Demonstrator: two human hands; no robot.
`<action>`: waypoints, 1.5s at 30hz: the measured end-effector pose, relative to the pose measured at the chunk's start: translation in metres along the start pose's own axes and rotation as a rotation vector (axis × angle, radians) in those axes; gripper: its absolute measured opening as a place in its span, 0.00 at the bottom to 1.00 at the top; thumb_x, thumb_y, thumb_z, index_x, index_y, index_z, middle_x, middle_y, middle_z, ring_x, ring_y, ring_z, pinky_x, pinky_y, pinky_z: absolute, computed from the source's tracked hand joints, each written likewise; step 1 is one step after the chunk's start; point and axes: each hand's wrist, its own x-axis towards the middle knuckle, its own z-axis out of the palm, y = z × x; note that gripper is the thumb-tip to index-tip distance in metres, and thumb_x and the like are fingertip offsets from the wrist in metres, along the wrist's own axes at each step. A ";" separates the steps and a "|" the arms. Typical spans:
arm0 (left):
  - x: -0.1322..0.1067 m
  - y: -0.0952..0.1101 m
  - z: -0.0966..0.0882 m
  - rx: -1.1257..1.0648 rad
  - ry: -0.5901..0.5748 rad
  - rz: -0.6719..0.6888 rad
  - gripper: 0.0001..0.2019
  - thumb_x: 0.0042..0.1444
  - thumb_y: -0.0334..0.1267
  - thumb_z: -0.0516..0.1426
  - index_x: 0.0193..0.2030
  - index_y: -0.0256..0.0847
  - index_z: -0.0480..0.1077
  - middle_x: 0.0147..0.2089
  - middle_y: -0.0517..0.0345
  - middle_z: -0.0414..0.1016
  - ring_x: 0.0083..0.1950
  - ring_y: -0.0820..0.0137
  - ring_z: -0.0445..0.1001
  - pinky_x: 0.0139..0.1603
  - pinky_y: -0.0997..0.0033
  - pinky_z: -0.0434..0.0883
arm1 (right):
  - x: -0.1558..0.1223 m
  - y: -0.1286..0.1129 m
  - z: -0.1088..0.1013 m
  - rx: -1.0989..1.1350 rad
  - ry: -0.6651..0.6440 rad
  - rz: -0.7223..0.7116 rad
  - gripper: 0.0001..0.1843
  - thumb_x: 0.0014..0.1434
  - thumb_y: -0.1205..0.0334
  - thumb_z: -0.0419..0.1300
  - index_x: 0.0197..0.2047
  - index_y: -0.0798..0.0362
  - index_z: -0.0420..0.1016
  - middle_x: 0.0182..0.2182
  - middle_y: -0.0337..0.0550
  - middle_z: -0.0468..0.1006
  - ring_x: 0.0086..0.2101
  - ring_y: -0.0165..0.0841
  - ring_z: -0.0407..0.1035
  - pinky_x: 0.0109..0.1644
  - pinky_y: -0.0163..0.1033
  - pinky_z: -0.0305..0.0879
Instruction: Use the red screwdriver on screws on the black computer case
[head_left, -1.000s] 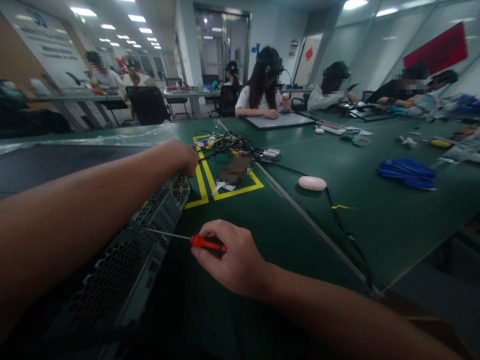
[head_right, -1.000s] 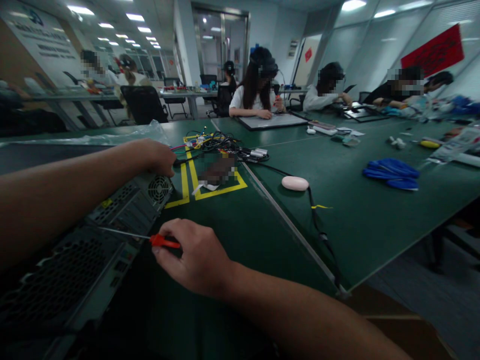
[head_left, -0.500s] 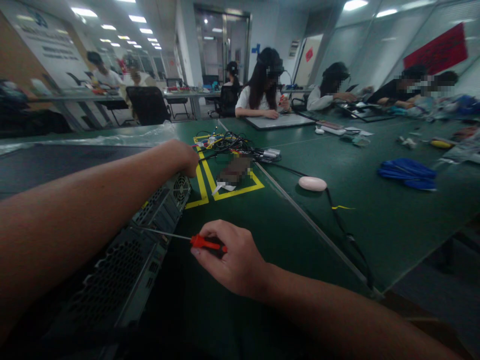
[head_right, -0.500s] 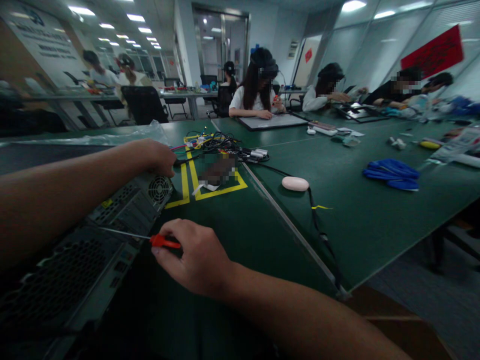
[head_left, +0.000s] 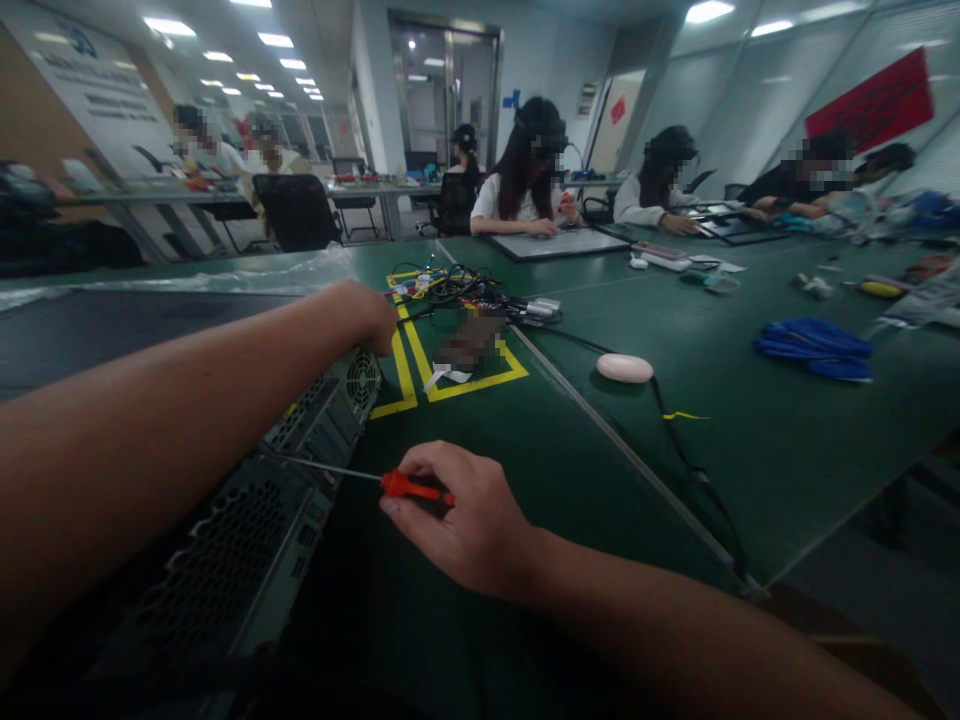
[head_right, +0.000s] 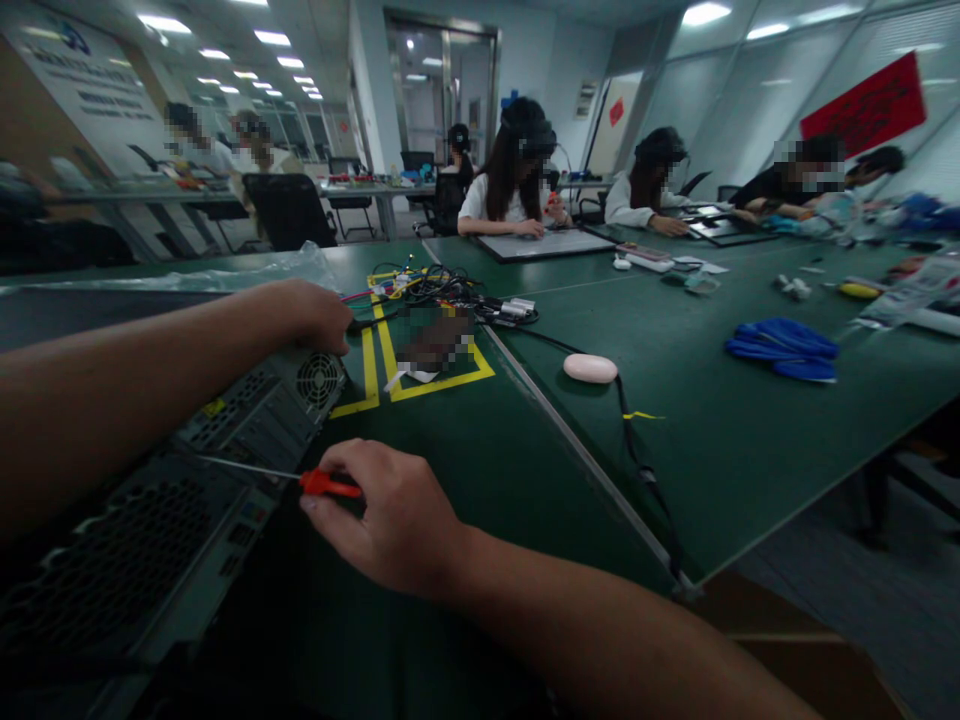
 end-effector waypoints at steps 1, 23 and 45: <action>-0.001 0.001 -0.001 -0.010 -0.007 -0.006 0.24 0.64 0.44 0.75 0.64 0.39 0.97 0.58 0.32 0.98 0.69 0.36 0.91 0.77 0.46 0.83 | 0.000 0.000 0.000 0.000 0.000 0.010 0.07 0.82 0.56 0.74 0.57 0.47 0.85 0.48 0.45 0.95 0.42 0.38 0.88 0.53 0.42 0.87; 0.011 -0.006 0.005 -0.025 0.012 -0.009 0.26 0.58 0.45 0.77 0.62 0.42 0.98 0.52 0.33 0.98 0.61 0.33 0.94 0.71 0.44 0.86 | -0.001 0.000 0.001 0.035 -0.060 0.075 0.12 0.81 0.51 0.76 0.58 0.46 0.83 0.47 0.43 0.93 0.38 0.36 0.83 0.47 0.41 0.83; 0.009 -0.004 0.004 -0.061 0.023 -0.025 0.26 0.58 0.45 0.77 0.63 0.49 0.99 0.57 0.35 0.98 0.70 0.31 0.91 0.77 0.42 0.83 | -0.001 0.001 0.000 0.044 -0.058 0.056 0.07 0.83 0.56 0.74 0.56 0.47 0.82 0.46 0.43 0.91 0.38 0.36 0.83 0.46 0.42 0.83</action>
